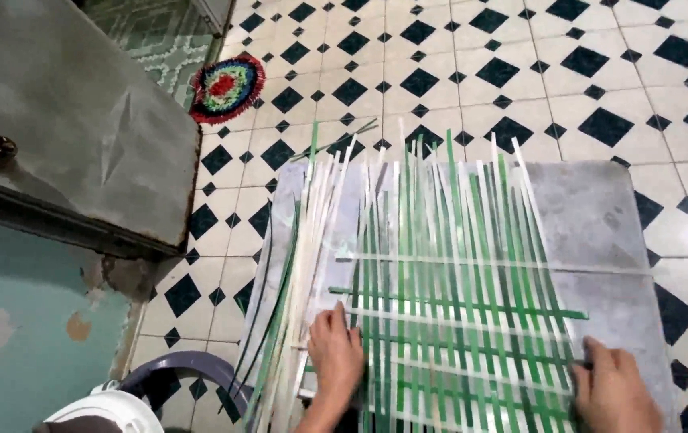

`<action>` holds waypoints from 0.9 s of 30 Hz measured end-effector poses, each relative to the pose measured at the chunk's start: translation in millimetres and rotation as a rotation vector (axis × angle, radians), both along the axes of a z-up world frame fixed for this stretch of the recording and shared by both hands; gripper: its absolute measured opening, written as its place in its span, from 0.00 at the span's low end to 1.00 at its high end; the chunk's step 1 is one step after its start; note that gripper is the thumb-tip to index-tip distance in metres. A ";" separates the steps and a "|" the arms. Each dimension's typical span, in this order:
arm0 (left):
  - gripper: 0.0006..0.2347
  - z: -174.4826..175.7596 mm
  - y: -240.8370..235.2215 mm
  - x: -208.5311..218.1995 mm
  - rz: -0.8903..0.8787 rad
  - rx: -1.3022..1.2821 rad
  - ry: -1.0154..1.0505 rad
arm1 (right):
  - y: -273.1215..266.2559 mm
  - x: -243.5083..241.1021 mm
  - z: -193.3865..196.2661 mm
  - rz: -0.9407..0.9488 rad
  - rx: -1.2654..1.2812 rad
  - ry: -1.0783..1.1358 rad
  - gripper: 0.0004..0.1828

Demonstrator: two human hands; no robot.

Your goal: The person weaves a mat by hand using green and white plastic strips on a tiled floor. They interlace the strips in a regular pattern, adjusting the alignment as the mat grows.

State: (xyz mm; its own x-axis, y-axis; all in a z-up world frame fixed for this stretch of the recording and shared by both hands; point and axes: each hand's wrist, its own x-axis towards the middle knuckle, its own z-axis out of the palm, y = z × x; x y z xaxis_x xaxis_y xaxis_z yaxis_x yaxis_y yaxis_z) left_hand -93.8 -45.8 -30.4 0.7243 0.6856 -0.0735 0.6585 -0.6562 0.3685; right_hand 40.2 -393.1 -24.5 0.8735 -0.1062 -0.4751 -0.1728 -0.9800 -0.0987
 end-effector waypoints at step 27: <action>0.44 13.4 -39.1 43.5 -0.515 0.052 0.226 | 35.9 -18.1 -70.4 0.402 0.112 -0.378 0.49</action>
State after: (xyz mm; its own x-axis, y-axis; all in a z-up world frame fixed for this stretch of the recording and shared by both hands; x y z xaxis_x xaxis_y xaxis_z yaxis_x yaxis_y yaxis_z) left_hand -50.3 -84.9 -17.0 0.9365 0.2549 -0.2410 0.3075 -0.9272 0.2140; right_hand 22.1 -357.2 -94.9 0.9465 0.3034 -0.1105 0.2797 -0.9414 -0.1888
